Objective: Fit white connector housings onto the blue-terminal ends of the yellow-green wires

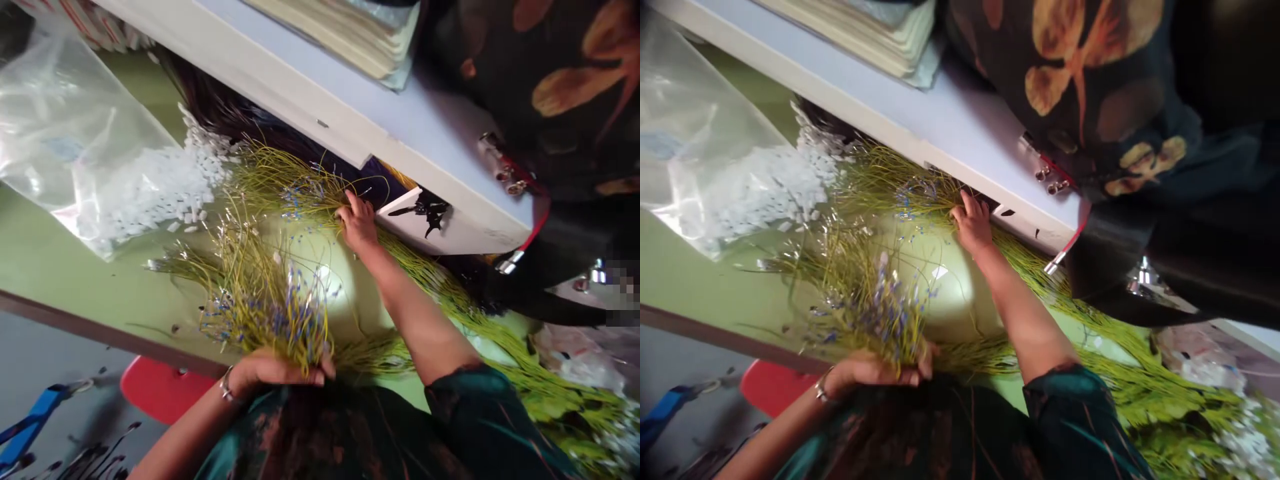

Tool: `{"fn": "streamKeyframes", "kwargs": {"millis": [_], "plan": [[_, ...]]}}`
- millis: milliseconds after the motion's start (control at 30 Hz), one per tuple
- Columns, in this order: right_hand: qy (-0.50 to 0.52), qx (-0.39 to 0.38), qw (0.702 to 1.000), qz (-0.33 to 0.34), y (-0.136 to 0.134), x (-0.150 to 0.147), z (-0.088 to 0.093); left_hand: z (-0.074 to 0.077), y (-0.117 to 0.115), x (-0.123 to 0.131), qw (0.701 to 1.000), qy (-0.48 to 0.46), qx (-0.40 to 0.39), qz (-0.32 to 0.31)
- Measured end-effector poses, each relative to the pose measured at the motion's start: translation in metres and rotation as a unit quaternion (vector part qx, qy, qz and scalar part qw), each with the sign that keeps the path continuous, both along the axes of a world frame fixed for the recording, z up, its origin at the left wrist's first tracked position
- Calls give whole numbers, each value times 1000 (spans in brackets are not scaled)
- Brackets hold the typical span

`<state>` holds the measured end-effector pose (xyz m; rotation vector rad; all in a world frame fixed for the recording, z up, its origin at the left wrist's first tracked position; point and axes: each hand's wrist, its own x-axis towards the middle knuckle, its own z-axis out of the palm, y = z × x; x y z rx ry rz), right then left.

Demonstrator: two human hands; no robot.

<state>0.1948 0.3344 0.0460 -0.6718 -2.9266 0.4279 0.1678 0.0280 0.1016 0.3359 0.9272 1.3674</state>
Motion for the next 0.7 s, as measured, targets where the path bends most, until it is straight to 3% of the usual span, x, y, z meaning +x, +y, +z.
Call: {"fn": "streamKeyframes", "kwargs": {"millis": [67, 167, 267, 333, 400, 467, 600, 700], "plan": [[-32, -14, 997, 71, -6, 7, 12, -3, 25, 2, 999, 33, 27, -23], [-36, -54, 988, 137, -11, 29, 45, -1, 66, 5, 996, 37, 71, 50], [54, -95, 992, 59, -18, 65, 78, 6, 102, 4, 987, -4, 62, 149], [88, -152, 984, -3, -31, 92, 89, 8, 117, 4, 980, -42, 30, 193], [38, -234, 972, 7, -56, 116, 84, 6, 120, 5, 977, -68, 11, 203], [-44, -264, 963, 40, -88, 133, 68, -2, 111, 7, 982, -66, 9, 178], [-148, -183, 971, 37, -140, 143, 28, -28, 74, 9, 987, -41, -52, 145], [-169, -152, 971, 73, -146, 142, 18, -37, 55, 7, 982, -36, -125, 139]]}}
